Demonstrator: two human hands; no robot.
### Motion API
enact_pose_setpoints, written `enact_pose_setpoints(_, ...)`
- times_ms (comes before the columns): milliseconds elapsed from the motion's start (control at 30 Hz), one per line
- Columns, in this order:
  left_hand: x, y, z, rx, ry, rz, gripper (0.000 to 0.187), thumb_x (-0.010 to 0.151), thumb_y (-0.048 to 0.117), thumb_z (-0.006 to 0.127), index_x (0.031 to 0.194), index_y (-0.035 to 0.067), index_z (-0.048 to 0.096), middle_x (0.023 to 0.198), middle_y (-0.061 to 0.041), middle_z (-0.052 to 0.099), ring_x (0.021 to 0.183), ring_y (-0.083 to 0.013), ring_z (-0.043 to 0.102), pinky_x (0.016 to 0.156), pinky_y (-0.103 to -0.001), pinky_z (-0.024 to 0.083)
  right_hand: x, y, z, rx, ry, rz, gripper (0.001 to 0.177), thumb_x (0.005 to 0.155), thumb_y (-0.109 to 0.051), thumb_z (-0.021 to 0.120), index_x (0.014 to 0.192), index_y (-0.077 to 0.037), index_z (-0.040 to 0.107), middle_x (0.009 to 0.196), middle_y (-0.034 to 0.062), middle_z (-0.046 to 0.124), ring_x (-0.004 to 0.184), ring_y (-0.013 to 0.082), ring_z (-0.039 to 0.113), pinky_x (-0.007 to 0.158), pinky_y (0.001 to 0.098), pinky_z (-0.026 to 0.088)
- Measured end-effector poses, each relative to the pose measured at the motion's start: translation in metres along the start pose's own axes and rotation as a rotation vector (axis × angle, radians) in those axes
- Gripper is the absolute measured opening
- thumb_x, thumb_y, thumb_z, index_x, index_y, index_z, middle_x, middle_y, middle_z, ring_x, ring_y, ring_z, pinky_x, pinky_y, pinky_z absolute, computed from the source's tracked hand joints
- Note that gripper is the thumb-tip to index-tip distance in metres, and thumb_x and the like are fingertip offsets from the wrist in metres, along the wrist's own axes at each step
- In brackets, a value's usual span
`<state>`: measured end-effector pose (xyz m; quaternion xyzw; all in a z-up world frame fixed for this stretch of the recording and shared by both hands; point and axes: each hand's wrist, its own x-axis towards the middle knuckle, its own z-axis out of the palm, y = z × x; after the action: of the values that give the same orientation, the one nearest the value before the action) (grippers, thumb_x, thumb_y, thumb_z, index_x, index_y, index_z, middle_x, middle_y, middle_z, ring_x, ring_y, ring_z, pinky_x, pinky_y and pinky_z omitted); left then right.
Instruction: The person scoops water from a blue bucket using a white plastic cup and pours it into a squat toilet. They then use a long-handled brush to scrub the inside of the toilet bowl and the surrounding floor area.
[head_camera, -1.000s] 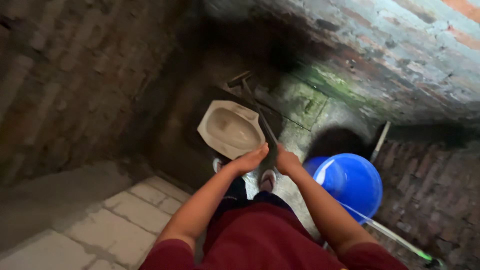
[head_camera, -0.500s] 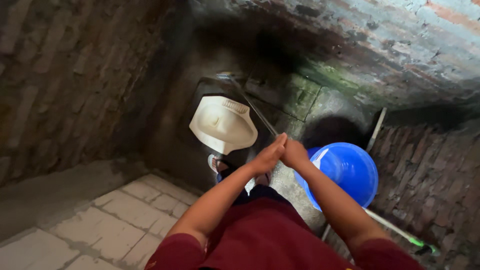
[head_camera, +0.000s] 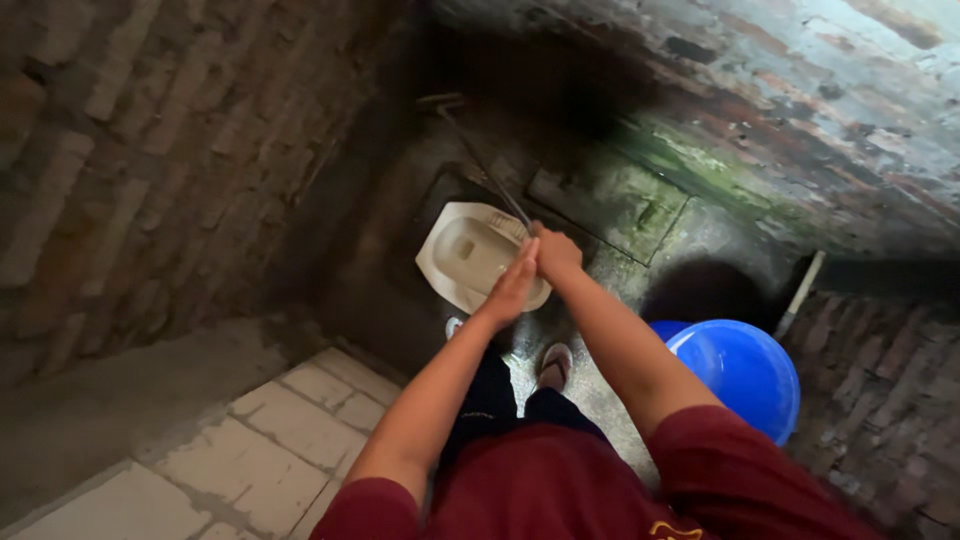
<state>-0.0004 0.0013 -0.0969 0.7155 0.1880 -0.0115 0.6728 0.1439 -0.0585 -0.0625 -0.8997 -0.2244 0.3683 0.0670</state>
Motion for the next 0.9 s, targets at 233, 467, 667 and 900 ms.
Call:
enact_pose_setpoints(233, 0.0, 0.034, -0.039, -0.253, 0.067, -0.072, 0.084, 0.104, 0.063, 0.025, 0.164, 0.004, 0.02, 0.171, -0.013, 0.02, 0.159, -0.0242, 0.016, 0.126, -0.036, 0.013, 0.02, -0.04, -0.022, 0.02, -0.035, 0.006, 0.045, 0.094, -0.034, 0.06, 0.134, -0.017, 0.052, 0.124, 0.0252, 0.066, 0.115, 0.0463, 0.063, 0.095, 0.0548, 0.052)
enact_pose_setpoints(467, 0.005, 0.0, 0.011, -0.209, -0.053, -0.082, 0.087, 0.104, 0.066, 0.022, 0.162, 0.0, 0.022, 0.171, -0.014, 0.023, 0.159, -0.0235, 0.017, 0.127, -0.034, 0.012, -0.024, 0.047, -0.021, -0.051, 0.025, 0.049, 0.039, 0.099, -0.024, 0.051, 0.138, -0.018, 0.053, 0.124, 0.0274, 0.068, 0.114, 0.0492, 0.065, 0.096, 0.057, 0.053)
enact_pose_setpoints(667, -0.001, -0.029, 0.103, -0.143, -0.212, -0.01, 0.085, 0.106, 0.062, 0.023, 0.16, -0.003, 0.027, 0.169, -0.016, 0.029, 0.158, -0.0244, 0.023, 0.127, -0.034, 0.015, -0.112, 0.126, -0.013, -0.055, 0.025, 0.128, 0.043, 0.101, -0.028, 0.047, 0.143, -0.018, 0.051, 0.12, 0.0268, 0.069, 0.112, 0.0482, 0.066, 0.095, 0.0578, 0.053)
enact_pose_setpoints(900, -0.068, 0.012, 0.182, -0.125, -0.464, -0.04, 0.079, 0.107, 0.058, 0.025, 0.16, -0.001, 0.027, 0.168, -0.015, 0.03, 0.156, -0.0229, 0.026, 0.126, -0.033, 0.018, -0.217, 0.174, -0.039, -0.105, -0.113, 0.165, 0.046, 0.092, -0.025, 0.054, 0.137, -0.015, 0.056, 0.122, 0.0251, 0.068, 0.113, 0.0456, 0.066, 0.097, 0.0548, 0.053)
